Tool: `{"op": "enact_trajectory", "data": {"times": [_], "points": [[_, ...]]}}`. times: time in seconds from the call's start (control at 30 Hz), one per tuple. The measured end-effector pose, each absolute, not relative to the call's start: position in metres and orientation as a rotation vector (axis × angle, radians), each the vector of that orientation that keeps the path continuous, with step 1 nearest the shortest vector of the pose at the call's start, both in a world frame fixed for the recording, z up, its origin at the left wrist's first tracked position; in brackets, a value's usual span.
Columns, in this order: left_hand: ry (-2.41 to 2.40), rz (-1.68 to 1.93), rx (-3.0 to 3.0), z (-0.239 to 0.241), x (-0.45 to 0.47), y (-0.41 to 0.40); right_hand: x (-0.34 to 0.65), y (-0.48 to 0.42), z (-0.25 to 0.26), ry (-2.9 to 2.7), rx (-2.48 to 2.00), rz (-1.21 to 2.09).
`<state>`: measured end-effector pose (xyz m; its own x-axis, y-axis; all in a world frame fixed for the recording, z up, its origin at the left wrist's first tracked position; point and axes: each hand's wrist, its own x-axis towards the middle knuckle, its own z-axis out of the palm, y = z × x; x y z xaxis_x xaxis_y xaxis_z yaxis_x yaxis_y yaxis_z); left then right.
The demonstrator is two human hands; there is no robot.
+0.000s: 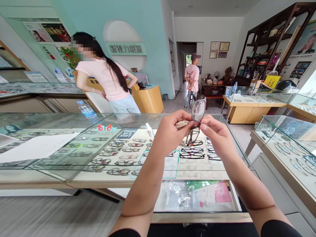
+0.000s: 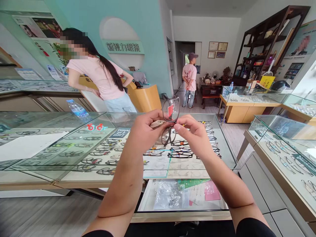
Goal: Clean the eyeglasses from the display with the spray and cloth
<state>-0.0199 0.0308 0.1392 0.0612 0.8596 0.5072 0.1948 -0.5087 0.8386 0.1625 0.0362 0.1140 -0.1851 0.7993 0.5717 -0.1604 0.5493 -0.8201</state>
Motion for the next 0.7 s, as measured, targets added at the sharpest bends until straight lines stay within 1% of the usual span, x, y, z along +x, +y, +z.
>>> {"op": "enact_trajectory", "data": {"times": [0.13, 0.3, 0.57, 0.7], "points": [[1.072, 1.452, 1.844, 0.141, -0.021, 0.030, 0.162, 0.039, 0.114, -1.423, -0.528, 1.156], [1.136, 1.482, 1.862, 0.145, -0.024, 0.032, 0.168, 0.041, 0.116, -1.400, -0.486, 1.202], [1.309, 1.452, 1.722, 0.152, -0.036, 0.044, 0.186, 0.043, 0.121, -1.377, -0.536, 0.985], [1.364, 1.253, 1.720, 0.152, -0.042, 0.050, 0.187, 0.041, 0.122, -1.312, -0.514, 0.901]]}}
